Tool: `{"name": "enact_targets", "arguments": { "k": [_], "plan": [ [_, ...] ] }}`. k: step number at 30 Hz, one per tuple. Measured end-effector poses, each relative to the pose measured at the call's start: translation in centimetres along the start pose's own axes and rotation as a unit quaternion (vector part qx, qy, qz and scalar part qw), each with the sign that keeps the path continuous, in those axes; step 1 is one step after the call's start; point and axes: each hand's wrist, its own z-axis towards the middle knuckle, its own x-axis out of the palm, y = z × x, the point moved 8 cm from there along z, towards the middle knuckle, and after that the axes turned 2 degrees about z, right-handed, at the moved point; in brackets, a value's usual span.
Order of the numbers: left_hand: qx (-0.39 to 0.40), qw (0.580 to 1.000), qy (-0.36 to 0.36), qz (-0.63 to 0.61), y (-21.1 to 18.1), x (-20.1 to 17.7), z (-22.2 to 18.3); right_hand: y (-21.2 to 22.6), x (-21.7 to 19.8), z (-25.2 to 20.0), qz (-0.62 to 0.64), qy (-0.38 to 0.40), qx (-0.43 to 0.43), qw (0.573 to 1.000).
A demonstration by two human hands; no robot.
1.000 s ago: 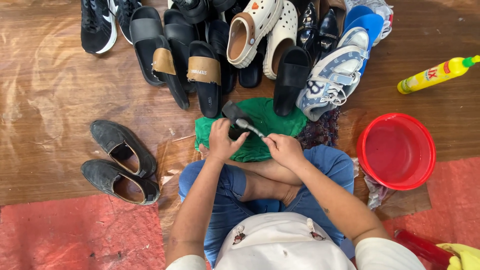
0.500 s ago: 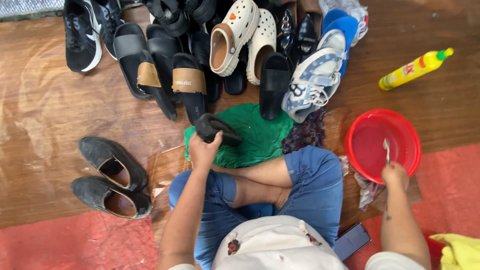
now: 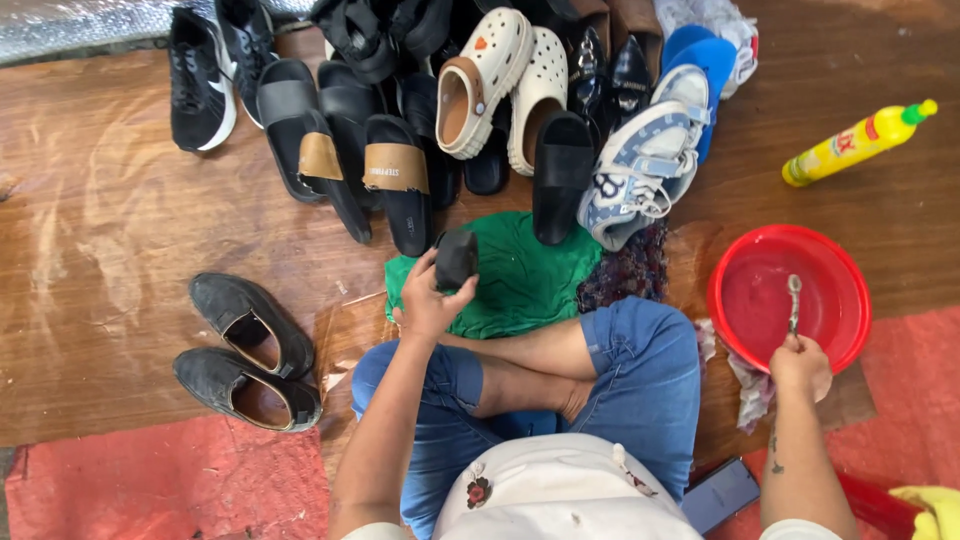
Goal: Cleaning a black sandal with a brush and soapy water.
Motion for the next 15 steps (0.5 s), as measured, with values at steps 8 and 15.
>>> {"name": "enact_targets", "arguments": {
  "k": [8, 15],
  "plan": [
    [0.151, 0.987, 0.053, 0.018, 0.3, 3.6, -0.5, -5.5, 4.1, -6.4, 0.017, 0.000, 0.036, 0.999],
    [0.159, 0.984, 0.036, 0.070, -0.2, 3.3, -1.5, -4.2, 4.0, -7.8, 0.159, 0.092, 0.166, 0.969]
  ]
}}
